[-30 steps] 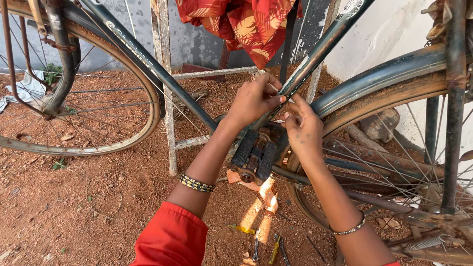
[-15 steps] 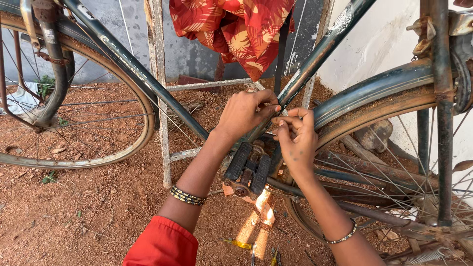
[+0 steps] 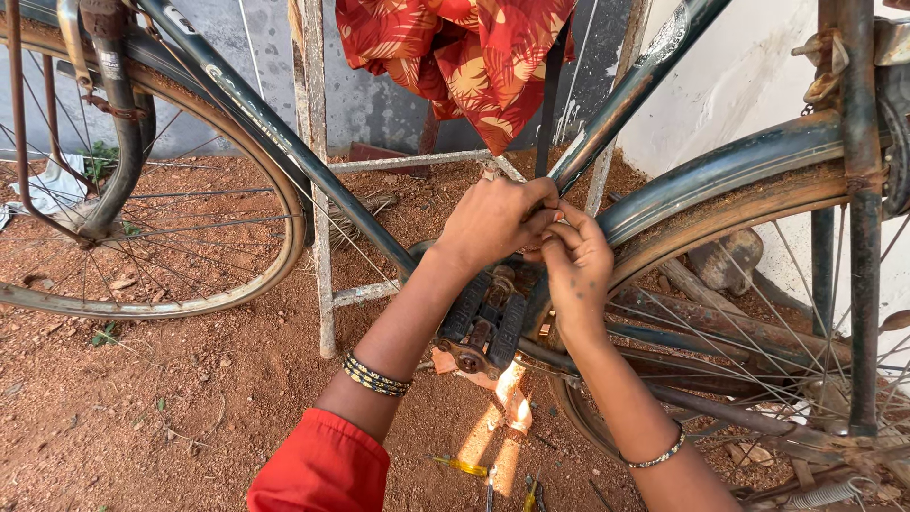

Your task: The person adjusts the saddle of an old bicycle, working on the seat spring and fastening the seat cover to the seat frame. They use pliers to grip and tighten wire around the saddle and manipulate the seat components by hand.

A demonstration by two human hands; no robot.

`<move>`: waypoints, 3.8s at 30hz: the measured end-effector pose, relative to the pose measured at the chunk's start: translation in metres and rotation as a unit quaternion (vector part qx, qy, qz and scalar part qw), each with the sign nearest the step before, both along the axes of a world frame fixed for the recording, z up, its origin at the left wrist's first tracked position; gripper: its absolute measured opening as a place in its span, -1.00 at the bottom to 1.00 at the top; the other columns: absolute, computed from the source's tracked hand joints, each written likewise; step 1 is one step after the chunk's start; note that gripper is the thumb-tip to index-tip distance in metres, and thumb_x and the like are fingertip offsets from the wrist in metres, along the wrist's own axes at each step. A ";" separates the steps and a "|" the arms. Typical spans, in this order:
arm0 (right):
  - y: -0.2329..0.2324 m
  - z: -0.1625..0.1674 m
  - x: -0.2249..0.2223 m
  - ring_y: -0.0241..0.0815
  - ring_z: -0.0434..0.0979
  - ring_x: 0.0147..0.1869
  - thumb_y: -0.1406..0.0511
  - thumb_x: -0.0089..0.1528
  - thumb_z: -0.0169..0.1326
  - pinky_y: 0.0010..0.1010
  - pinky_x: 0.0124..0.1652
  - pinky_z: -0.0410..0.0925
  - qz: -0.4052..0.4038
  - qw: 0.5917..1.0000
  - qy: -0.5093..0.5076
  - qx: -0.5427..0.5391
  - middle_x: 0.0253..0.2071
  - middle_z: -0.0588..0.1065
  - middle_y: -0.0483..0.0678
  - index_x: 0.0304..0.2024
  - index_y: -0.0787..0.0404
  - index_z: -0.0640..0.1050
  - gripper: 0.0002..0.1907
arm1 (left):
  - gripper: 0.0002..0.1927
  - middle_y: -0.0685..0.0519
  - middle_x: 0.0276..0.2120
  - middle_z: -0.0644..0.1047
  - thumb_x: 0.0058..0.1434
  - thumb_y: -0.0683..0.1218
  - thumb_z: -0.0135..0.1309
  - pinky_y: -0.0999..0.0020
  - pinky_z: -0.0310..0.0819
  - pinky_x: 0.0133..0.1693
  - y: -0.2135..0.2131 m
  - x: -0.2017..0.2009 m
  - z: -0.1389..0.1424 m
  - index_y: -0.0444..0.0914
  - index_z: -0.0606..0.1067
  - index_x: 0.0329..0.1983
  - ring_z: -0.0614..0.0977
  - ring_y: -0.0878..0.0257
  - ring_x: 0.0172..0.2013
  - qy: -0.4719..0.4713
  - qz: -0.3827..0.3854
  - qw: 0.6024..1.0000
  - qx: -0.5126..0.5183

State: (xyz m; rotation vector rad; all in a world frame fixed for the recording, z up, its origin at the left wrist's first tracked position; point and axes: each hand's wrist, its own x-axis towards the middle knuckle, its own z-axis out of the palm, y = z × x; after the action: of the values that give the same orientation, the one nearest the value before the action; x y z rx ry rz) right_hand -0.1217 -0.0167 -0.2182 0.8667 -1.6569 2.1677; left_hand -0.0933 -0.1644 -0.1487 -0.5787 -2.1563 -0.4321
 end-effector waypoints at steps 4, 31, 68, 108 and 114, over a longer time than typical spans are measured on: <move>0.005 0.001 -0.005 -0.22 0.63 -0.08 0.54 0.33 -0.03 -0.37 -0.10 0.55 0.052 0.997 -0.041 -0.035 -0.06 0.58 0.06 0.12 0.46 0.46 -0.71 | -0.78 -0.06 -0.43 0.64 0.17 0.00 0.26 0.01 0.52 -0.26 -0.006 0.005 0.004 -0.18 0.54 -0.23 0.67 -0.10 -0.34 -0.042 -0.062 0.997 0.017; 0.036 0.049 0.023 -0.37 0.65 -0.29 0.24 0.21 0.25 -0.47 -0.30 0.46 -0.150 0.941 0.079 0.292 -0.25 0.65 -0.08 -0.14 0.28 0.57 -0.73 | -0.83 -0.01 -0.35 0.67 0.29 -0.13 0.20 0.29 0.58 -0.30 -0.021 -0.018 -0.032 -0.28 0.46 -0.18 0.74 0.12 -0.30 0.006 -0.145 0.969 0.201; 0.076 0.082 0.040 -0.32 0.46 -0.47 0.20 0.37 0.14 -0.52 -0.47 0.29 0.006 0.999 -0.006 -0.035 -0.44 0.50 -0.11 -0.16 0.19 0.53 -0.81 | -0.59 -0.03 0.02 0.65 0.33 -0.13 0.09 0.38 0.50 0.09 -0.009 0.015 0.050 -0.33 0.50 0.22 0.63 0.31 0.03 -0.176 -0.256 0.889 0.336; 0.113 0.219 0.337 -0.45 0.49 -0.48 0.34 0.37 0.18 -0.57 -0.46 0.27 -0.412 0.821 0.278 0.282 -0.52 0.55 -0.12 -0.01 0.20 0.66 -0.84 | -0.71 0.07 -0.51 0.65 0.24 -0.03 0.26 0.47 0.52 -0.39 0.051 0.273 0.144 -0.23 0.65 -0.03 0.63 0.46 -0.48 -0.046 -0.307 0.919 0.244; 0.137 0.221 0.357 -0.41 0.37 -0.59 0.34 0.34 0.14 -0.49 -0.53 0.21 -0.432 0.787 0.289 0.331 -0.56 0.51 -0.08 0.07 0.17 0.63 -0.75 | -0.76 0.04 -0.46 0.68 0.24 -0.11 0.24 0.48 0.57 -0.34 0.076 0.281 0.147 -0.27 0.63 -0.04 0.68 0.44 -0.46 0.011 -0.313 0.911 0.270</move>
State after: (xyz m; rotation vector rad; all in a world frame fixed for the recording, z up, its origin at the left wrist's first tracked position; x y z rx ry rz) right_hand 0.2356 0.1200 0.0027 0.6076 -1.9080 0.6140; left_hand 0.1874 -0.0884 -0.0016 -0.9298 -1.6696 -1.3101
